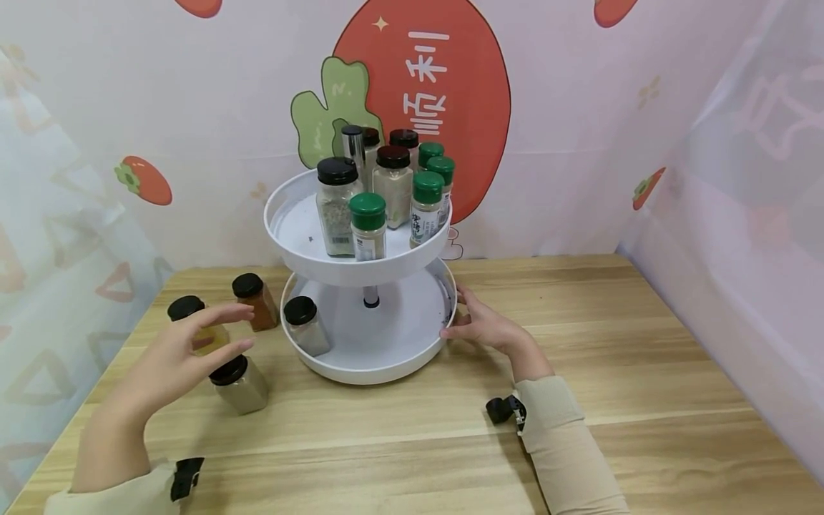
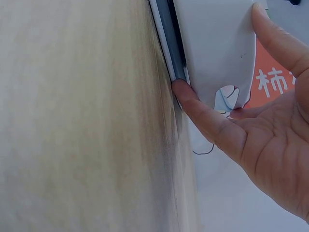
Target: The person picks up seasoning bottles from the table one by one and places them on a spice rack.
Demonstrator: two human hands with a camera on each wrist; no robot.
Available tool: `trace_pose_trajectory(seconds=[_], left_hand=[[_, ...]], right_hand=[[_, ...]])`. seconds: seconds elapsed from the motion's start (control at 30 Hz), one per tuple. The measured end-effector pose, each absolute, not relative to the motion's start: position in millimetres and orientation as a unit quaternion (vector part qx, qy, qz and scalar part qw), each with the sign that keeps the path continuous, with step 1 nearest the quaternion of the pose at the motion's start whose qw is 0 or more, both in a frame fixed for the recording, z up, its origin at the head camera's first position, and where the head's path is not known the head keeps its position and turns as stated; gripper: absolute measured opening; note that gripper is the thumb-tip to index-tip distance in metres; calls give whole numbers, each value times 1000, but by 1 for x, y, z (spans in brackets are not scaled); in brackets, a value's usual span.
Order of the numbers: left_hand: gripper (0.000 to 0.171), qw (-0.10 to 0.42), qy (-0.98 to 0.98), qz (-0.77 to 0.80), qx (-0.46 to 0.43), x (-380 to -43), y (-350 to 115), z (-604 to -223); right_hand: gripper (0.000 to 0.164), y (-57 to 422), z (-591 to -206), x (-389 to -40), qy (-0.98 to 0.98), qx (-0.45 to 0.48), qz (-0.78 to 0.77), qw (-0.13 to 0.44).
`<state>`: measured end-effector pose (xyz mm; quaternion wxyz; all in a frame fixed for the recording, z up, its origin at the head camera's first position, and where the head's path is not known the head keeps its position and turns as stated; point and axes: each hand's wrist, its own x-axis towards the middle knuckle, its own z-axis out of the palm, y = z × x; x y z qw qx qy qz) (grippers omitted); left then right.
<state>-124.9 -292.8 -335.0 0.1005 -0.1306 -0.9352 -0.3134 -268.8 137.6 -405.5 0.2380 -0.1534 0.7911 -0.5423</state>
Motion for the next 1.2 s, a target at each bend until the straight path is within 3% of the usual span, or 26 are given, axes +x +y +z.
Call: trace_pose_trajectory(seconds=[0.63, 1.2], left_hand=[[54, 68, -943, -307, -108, -112, -310, -355], [51, 45, -937, -329, -107, -115, -316, -368]], right_hand=[[107, 138, -406, -269, 789, -164, -542, 238], [108, 138, -406, -269, 788, -169, -541, 242]])
